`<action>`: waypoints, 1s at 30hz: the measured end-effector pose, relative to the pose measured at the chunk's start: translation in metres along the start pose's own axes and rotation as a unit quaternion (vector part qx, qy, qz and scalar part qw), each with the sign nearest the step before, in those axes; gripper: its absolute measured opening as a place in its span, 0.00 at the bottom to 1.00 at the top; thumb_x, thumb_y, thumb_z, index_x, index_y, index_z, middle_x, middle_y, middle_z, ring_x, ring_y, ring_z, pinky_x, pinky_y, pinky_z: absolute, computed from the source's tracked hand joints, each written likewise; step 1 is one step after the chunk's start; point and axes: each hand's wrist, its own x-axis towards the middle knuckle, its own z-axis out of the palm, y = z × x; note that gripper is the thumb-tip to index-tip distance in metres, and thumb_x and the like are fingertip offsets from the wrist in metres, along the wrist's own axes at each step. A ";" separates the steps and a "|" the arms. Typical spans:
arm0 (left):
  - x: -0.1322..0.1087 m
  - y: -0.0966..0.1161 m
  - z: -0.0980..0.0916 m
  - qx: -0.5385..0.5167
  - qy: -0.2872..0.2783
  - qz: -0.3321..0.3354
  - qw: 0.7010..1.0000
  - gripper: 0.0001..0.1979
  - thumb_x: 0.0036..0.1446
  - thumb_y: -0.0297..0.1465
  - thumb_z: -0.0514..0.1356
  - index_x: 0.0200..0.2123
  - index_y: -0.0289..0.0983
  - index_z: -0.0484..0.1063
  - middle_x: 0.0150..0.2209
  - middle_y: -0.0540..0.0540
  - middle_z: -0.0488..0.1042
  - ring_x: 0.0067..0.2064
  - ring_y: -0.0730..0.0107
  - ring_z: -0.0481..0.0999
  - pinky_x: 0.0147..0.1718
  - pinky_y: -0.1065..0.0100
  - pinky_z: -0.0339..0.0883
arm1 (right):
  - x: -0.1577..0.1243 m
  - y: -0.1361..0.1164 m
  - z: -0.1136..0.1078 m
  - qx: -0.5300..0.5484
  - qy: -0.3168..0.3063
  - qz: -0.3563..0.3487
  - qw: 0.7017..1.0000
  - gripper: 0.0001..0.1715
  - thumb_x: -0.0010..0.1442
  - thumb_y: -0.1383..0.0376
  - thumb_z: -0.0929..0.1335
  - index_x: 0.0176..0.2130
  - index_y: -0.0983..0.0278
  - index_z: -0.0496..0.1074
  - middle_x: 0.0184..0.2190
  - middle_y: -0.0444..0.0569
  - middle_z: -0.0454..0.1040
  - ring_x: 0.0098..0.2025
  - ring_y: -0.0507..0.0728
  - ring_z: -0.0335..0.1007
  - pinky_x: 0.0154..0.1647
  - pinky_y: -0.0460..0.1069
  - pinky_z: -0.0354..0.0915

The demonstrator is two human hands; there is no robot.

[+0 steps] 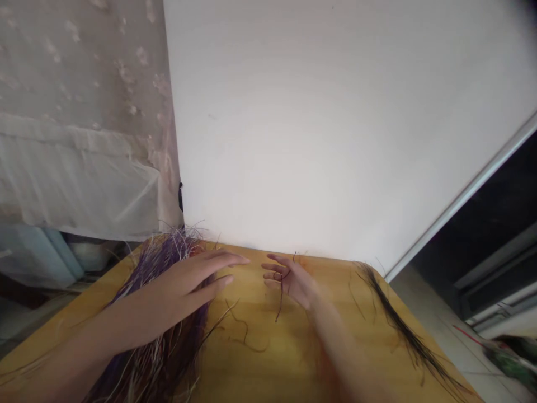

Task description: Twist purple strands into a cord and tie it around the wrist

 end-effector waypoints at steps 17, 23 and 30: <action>0.019 0.037 0.061 -0.365 -0.121 -0.007 0.923 0.17 0.67 0.42 0.49 0.40 0.38 0.71 0.40 0.49 0.76 0.46 0.68 0.74 0.48 0.68 0.61 | -0.062 -0.040 0.056 -0.089 -0.081 -0.194 0.974 0.24 0.71 0.55 0.54 0.56 0.59 0.67 0.51 0.51 0.76 0.59 0.58 0.65 0.67 0.60 0.48; 0.023 0.038 0.060 -0.401 -0.018 0.006 0.916 0.13 0.65 0.35 0.54 0.31 0.36 0.72 0.29 0.50 0.76 0.35 0.71 0.74 0.41 0.70 0.63 | -0.072 -0.048 0.056 -0.117 -0.145 -0.184 0.965 0.18 0.68 0.59 0.61 0.54 0.56 0.70 0.58 0.49 0.70 0.62 0.60 0.62 0.65 0.60 0.53; 0.012 0.048 0.055 -0.236 0.154 0.032 0.959 0.08 0.63 0.30 0.56 0.32 0.39 0.74 0.29 0.54 0.79 0.32 0.74 0.78 0.34 0.75 0.68 | -0.082 -0.050 0.059 -0.254 -0.002 -0.277 0.927 0.19 0.59 0.67 0.70 0.50 0.54 0.70 0.50 0.47 0.69 0.56 0.58 0.65 0.60 0.57 0.61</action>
